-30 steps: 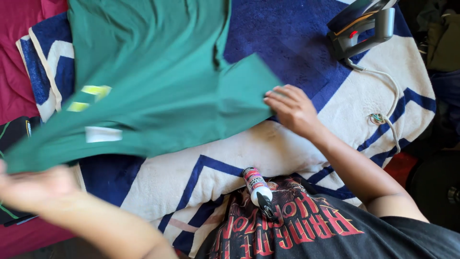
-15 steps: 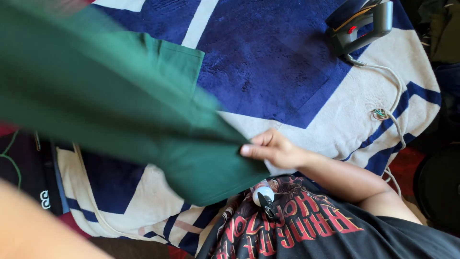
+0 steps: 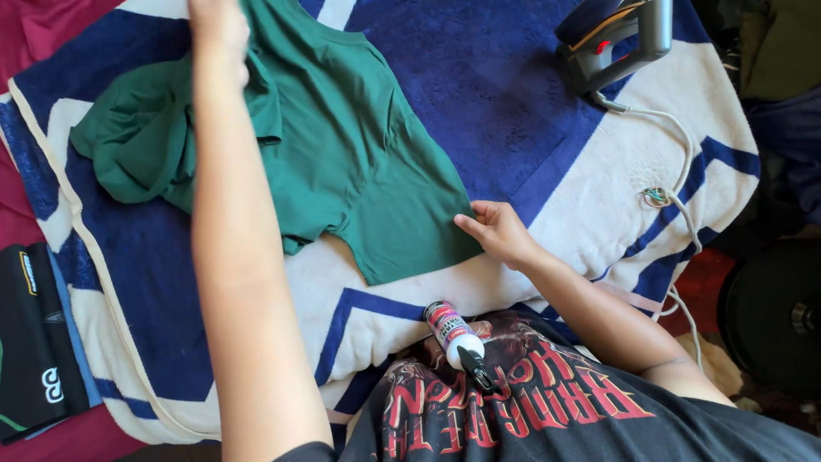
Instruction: Ironing a green t-shirt using a hand iron and a spray bottle.
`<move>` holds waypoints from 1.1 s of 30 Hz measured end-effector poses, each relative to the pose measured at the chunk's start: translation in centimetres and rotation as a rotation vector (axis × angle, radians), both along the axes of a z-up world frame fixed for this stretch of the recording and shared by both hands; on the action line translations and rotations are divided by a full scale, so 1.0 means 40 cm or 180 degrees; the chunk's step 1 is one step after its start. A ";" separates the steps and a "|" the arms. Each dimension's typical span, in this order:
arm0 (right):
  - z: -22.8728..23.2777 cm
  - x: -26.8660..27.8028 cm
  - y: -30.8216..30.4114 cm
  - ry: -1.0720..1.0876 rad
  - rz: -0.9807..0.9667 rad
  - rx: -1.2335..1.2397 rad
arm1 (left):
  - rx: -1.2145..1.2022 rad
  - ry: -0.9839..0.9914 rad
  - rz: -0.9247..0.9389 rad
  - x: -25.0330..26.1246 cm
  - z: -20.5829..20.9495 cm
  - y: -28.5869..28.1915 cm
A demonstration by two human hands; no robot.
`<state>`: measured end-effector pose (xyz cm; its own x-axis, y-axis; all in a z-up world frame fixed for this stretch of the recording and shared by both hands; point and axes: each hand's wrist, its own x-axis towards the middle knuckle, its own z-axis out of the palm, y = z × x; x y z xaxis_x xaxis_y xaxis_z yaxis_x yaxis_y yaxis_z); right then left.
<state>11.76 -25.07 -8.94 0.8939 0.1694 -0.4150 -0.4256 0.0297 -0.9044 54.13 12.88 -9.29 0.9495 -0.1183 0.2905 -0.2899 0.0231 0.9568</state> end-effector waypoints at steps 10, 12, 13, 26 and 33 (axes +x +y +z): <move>-0.007 -0.003 0.003 -0.0166 -0.0017 -0.0014 | 0.4097 -0.1162 -0.1371 -0.281 0.102 -0.498; 0.002 0.001 0.004 -0.0091 -0.0045 0.0020 | 0.4598 -0.0912 -0.1413 -0.240 0.082 -0.506; 0.005 -0.004 0.006 0.0007 -0.0070 0.0060 | 0.5095 -0.0628 -0.1464 -0.225 0.067 -0.510; -0.025 -0.007 -0.007 -0.0074 0.0146 -0.0443 | 0.5740 -0.1647 -0.1380 -0.264 0.146 -0.499; 0.066 0.014 -0.043 -0.0132 -0.0360 -0.0306 | 0.4410 -0.2314 -0.0402 -0.220 0.083 -0.505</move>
